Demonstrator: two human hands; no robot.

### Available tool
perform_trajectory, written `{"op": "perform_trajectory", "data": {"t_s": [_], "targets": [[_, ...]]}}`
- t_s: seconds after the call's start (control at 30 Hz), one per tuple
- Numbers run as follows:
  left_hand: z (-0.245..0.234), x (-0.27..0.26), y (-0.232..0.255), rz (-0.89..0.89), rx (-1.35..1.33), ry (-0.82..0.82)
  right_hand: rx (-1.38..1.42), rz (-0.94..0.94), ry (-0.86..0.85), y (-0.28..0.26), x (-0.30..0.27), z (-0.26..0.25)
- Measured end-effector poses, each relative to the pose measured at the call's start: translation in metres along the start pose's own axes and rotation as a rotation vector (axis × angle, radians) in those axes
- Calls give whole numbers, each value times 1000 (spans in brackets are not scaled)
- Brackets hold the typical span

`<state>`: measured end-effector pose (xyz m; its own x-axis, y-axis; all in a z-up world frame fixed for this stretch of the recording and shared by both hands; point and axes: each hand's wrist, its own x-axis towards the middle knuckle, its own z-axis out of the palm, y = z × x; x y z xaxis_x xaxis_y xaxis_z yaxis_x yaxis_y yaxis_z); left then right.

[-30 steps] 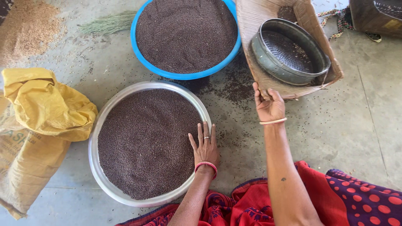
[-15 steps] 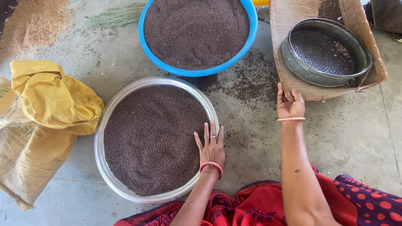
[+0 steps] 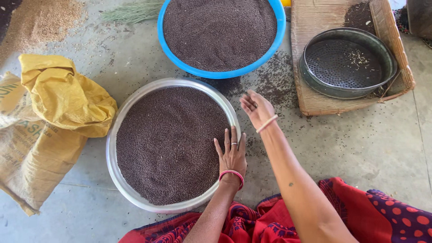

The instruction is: The person sits on the floor and uses both hands to sift through small dark seeds in a metal bowl, picking out debris and transferring it to a nearby basket. They then move to a blue basin and continue sifting the seeds by hand.

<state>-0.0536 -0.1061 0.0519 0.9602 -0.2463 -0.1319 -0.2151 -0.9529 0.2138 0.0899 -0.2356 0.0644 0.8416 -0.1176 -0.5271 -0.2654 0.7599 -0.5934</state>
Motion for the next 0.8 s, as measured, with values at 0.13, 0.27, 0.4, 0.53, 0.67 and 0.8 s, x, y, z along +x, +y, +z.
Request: {"op": "perform_trajectory", "data": {"t_s": [0.13, 0.27, 0.4, 0.53, 0.67, 0.8], "targets": [[-6, 0, -1, -15, -34, 6, -39, -10, -1, 0, 34, 38], [-18, 2, -1, -52, 21, 15, 48, 33, 73, 6, 72, 53], [-39, 12, -8, -133, 18, -86, 131, -24, 57, 15, 98, 45], [-52, 22, -30, -171, 103, -118, 222, 7, -166, 13, 104, 25], [-51, 27, -75, -210, 58, -70, 128, -5, -193, 13, 92, 23], [-41, 33, -121, -177, 307, 84, 61, -31, -160, 11, 63, 17]]}}
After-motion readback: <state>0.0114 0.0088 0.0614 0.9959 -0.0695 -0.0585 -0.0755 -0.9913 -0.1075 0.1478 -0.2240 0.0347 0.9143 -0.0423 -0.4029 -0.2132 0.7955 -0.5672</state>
